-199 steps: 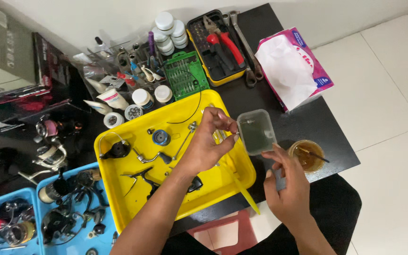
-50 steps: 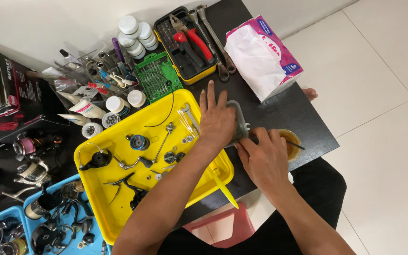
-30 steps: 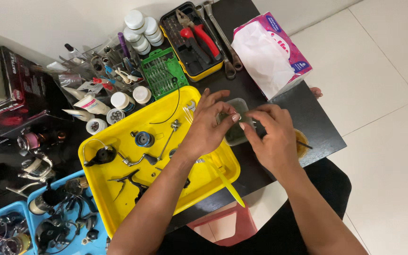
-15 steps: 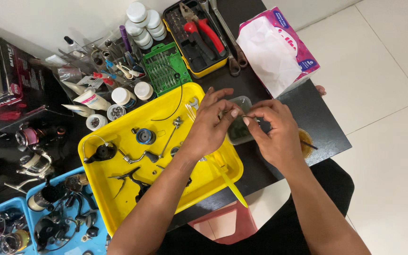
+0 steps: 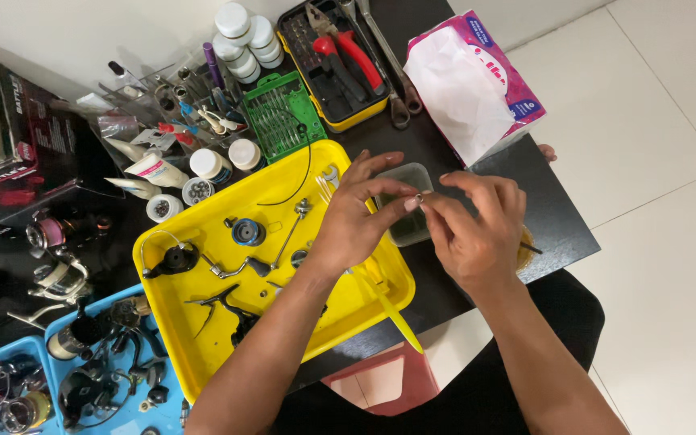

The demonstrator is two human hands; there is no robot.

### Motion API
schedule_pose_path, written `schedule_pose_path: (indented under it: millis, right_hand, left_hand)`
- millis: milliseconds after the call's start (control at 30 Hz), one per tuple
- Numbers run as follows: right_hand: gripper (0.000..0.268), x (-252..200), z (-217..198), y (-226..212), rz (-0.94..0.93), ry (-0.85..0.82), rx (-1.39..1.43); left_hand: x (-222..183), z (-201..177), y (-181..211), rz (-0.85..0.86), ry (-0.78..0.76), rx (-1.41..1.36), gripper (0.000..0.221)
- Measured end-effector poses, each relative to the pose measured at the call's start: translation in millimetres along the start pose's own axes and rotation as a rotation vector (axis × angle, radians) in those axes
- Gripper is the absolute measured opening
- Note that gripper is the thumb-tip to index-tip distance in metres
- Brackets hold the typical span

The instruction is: The person cleans small fishing reel parts by dipping them into a liquid container and scrubbing them with a toothbrush. The person handles multiple small components one at a time, scrubbing them thoroughly before placing them back on the tray.

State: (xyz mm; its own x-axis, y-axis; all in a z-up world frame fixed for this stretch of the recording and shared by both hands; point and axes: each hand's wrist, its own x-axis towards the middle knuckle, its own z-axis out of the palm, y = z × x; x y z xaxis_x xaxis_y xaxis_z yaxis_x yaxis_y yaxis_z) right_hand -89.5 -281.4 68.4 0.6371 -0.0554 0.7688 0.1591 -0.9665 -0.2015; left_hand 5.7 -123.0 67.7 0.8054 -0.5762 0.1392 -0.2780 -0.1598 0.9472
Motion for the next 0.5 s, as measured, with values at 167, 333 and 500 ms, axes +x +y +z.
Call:
schedule_pose_path:
  millis: [167, 333, 500]
  right_hand:
    - [0.006, -3.4, 3.4, 4.9, 0.053, 0.009, 0.089]
    - [0.009, 1.9, -2.9, -1.2, 0.151, -0.028, 0.21]
    - [0.011, 3.1, -2.4, -2.5, 0.15, -0.049, 0.253]
  left_hand:
    - [0.4, 1.5, -2.4, -0.013, 0.037, -0.052, 0.011]
    - [-0.9, 2.5, -1.3, 0.053, 0.032, -0.009, 0.011]
    - [-1.9, 4.0, 0.0, 0.17, 0.079, 0.073, 0.006]
